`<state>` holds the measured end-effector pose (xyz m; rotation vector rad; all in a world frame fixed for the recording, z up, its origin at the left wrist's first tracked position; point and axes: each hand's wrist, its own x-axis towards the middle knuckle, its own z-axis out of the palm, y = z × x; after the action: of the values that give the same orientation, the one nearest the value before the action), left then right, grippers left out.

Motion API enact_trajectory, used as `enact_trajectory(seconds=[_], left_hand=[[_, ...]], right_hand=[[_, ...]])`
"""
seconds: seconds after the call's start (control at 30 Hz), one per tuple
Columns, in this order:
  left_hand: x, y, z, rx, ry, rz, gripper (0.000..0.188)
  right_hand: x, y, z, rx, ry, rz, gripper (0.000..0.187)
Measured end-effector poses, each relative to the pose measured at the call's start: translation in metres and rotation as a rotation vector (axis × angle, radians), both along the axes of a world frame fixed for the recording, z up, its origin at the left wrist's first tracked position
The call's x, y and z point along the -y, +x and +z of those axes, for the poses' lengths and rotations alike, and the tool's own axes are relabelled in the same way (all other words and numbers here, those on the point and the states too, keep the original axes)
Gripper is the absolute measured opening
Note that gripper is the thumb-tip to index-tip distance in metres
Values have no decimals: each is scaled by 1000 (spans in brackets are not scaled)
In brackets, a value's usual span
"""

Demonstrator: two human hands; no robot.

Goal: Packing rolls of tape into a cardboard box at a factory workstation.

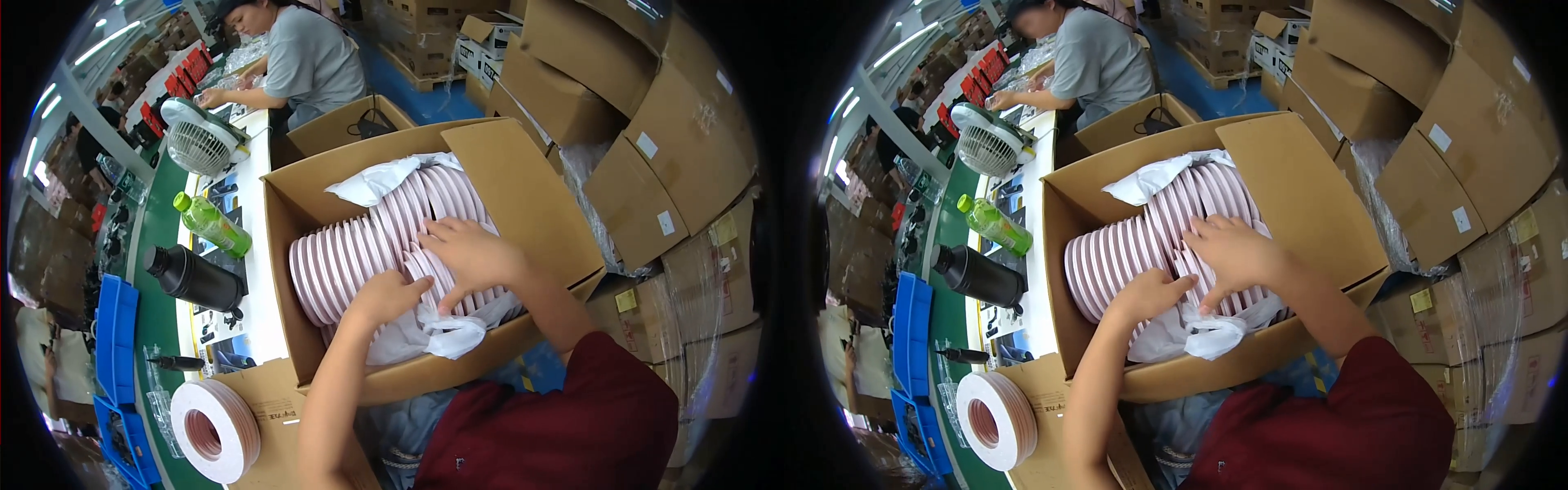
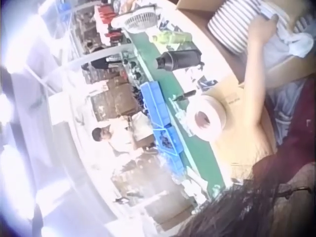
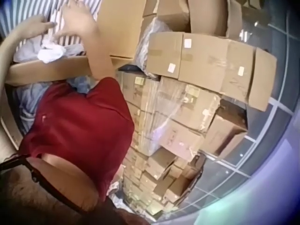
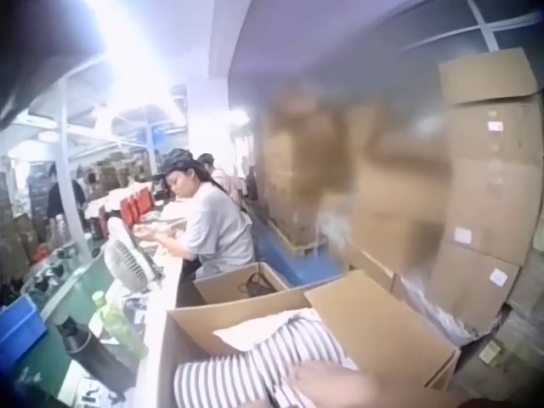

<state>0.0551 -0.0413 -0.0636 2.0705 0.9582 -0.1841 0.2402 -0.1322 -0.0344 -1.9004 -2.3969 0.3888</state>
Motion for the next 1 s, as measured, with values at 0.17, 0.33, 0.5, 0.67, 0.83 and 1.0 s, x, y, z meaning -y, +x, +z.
enact_trajectory(seconds=[0.17,0.33,0.5,0.67,0.83,1.0], left_hand=[[-4,-1,-25,55,-292,89,67],[-3,-5,-9,126,-338,146,67],[-1,-17,51,252,-318,122,53],[-12,-27,101,613,-154,158,40],[-13,0,113,773,204,68,35],[-13,18,68,809,464,-71,34]], right_hand=[[-4,2,4,-45,30,-94,115],[-3,2,6,-72,27,-117,104],[-2,8,10,-73,258,-176,61],[-8,-8,41,-529,275,-290,39],[-13,-10,21,-1251,316,-190,39],[-24,-7,9,-1492,247,-172,40]])
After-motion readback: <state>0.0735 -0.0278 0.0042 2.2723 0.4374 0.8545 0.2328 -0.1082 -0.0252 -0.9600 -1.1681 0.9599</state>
